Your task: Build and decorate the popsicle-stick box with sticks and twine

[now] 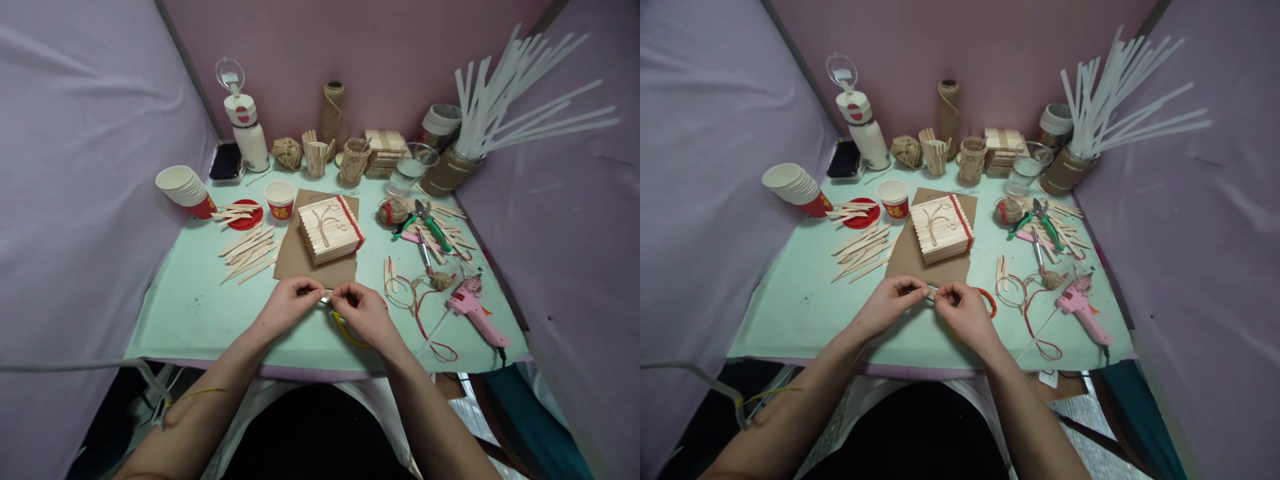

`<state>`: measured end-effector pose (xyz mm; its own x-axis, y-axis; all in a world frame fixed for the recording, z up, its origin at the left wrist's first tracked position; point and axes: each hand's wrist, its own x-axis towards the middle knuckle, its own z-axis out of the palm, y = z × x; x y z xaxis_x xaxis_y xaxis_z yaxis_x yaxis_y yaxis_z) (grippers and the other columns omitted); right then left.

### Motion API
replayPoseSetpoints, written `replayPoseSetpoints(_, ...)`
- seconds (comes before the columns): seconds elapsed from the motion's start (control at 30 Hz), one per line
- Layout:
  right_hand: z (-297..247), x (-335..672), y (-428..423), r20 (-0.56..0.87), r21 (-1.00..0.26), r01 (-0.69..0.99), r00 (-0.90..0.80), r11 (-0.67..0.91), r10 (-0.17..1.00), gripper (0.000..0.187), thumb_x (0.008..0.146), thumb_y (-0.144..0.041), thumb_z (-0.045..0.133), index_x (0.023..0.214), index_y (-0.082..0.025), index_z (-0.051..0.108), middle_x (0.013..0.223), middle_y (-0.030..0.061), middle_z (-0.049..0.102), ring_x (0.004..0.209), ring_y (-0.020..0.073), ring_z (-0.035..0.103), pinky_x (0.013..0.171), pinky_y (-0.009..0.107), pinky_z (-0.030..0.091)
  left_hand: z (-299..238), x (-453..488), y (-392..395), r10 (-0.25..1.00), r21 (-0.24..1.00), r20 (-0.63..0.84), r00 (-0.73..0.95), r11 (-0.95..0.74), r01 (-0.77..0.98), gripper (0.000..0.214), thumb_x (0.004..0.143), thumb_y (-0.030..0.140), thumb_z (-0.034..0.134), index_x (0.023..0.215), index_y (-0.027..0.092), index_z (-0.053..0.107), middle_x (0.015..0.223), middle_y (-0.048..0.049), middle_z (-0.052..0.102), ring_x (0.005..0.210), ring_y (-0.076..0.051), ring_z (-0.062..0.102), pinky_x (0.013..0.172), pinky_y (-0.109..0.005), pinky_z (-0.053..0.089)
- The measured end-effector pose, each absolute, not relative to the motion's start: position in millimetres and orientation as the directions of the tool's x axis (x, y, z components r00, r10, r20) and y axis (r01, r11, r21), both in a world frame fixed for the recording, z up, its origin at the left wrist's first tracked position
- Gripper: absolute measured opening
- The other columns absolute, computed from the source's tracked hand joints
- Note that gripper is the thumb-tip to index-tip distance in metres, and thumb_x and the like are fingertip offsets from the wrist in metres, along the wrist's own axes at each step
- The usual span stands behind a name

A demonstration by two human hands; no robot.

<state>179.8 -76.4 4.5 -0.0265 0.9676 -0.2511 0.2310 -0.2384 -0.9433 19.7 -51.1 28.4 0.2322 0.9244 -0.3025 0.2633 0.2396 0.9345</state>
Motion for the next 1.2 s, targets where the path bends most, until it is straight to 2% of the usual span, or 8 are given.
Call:
replayPoseSetpoints(0.53, 5.0, 182.4, -77.8, -0.234, -0.954, 0.210, -0.070, -0.215, 0.970, 0.015, 0.072, -0.032, 0.059, 0.071, -0.017, 0.061, 0.060, -0.0019, 0.054, 0.056, 0.0112, 0.047, 0.053, 0.023, 0.037, 24.3, 20.2, -52.9, 0.915, 0.932, -0.303, 0.268, 0.224, 0.286, 0.020, 0.073, 0.033, 0.063, 0.075, 0.015, 0.070, 0.077, -0.0042, 0.071, 0.076, -0.017, 0.061, 0.072, -0.025, 0.045)
replayPoseSetpoints(0.8, 4.3, 182.5, -78.1, -0.244, -0.958, 0.167, -0.039, -0.235, 0.969, 0.019, 0.070, -0.035, 0.063, 0.077, -0.017, 0.063, 0.066, 0.0005, 0.060, 0.061, 0.0132, 0.051, 0.058, 0.026, 0.040, 24.5, 22.2, -50.8, 0.919, 0.928, -0.333, 0.209, 0.281, 0.245, 0.021, 0.070, 0.035, 0.066, 0.072, 0.014, 0.069, 0.074, -0.0036, 0.069, 0.072, -0.016, 0.060, 0.069, -0.026, 0.045)
replayPoseSetpoints(1.07, 2.9, 181.2, -78.6, -0.248, -0.969, -0.008, 0.009, -0.247, 0.969, 0.031, 0.066, -0.030, 0.067, 0.093, -0.020, 0.055, 0.080, 0.0015, 0.063, 0.068, 0.0140, 0.057, 0.065, 0.028, 0.045, 17.9, 21.8, -49.5, 0.929, 0.933, -0.334, 0.162, 0.302, 0.195, 0.024, 0.069, 0.038, 0.068, 0.072, 0.014, 0.069, 0.072, -0.0032, 0.068, 0.069, -0.015, 0.058, 0.066, -0.024, 0.043)
replayPoseSetpoints(1.2, 2.3, 180.2, -78.1, -0.228, -0.973, -0.055, 0.042, -0.225, 0.973, 0.031, 0.067, -0.027, 0.067, 0.092, -0.021, 0.051, 0.078, -0.0003, 0.062, 0.068, 0.0129, 0.056, 0.066, 0.028, 0.045, 14.8, 22.4, -51.2, 0.929, 0.936, -0.329, 0.169, 0.297, 0.187, 0.025, 0.069, 0.039, 0.068, 0.072, 0.015, 0.070, 0.073, -0.0036, 0.069, 0.071, -0.015, 0.059, 0.067, -0.025, 0.044)
